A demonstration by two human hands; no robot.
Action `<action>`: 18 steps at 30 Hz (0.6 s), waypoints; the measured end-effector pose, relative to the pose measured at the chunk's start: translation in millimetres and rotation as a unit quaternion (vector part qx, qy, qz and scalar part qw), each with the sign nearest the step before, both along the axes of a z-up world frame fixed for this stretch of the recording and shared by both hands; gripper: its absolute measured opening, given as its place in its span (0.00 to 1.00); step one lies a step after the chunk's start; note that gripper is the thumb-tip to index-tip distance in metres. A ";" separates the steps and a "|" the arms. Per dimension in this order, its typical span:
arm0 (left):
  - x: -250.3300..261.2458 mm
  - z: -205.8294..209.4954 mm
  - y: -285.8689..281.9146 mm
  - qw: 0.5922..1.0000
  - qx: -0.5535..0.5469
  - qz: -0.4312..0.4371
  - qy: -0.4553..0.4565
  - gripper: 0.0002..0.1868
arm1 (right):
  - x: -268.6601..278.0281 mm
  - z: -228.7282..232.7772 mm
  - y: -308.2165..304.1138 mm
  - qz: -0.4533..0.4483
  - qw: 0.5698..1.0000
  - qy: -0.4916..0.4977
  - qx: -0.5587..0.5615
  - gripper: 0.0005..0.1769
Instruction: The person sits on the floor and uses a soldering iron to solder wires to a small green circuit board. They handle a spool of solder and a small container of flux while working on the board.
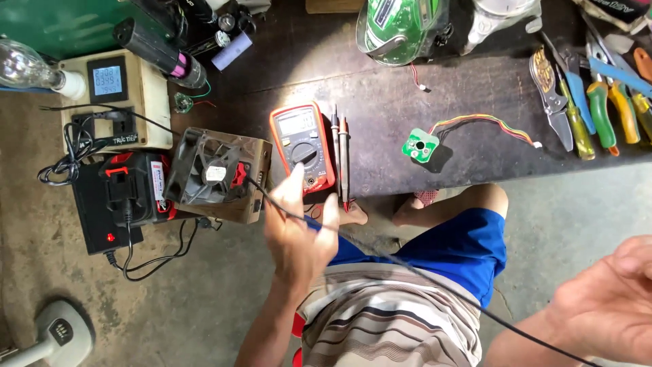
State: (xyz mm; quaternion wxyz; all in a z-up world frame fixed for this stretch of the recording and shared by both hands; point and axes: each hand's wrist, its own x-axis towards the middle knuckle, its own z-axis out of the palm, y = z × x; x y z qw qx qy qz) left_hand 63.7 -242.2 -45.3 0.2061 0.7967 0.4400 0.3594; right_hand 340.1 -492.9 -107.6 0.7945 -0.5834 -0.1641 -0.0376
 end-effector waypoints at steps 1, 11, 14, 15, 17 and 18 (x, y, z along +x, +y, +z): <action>5.3 -2.3 6.7 0.998 0.051 0.024 0.037 0.26 | -5.0 2.5 2.9 0.002 1.000 -0.016 -0.004 0.39; 27.6 -40.0 29.9 0.976 0.052 0.141 0.155 0.28 | -25.7 13.0 18.0 0.024 0.999 -0.003 0.034 0.27; 25.3 -9.1 40.8 0.987 0.110 0.091 0.078 0.15 | -30.4 15.1 23.9 0.011 0.999 -0.007 0.031 0.31; 27.8 -9.0 42.7 0.986 0.112 0.091 0.080 0.15 | -28.1 9.1 23.1 0.011 0.999 -0.005 0.033 0.31; 33.2 -9.5 46.1 0.976 0.159 0.128 0.076 0.03 | -22.7 -2.3 21.3 0.063 0.996 -0.007 0.061 0.31; 31.6 -12.1 45.5 0.976 0.159 0.129 0.077 0.03 | -25.2 -2.0 23.2 0.064 0.996 -0.005 0.061 0.31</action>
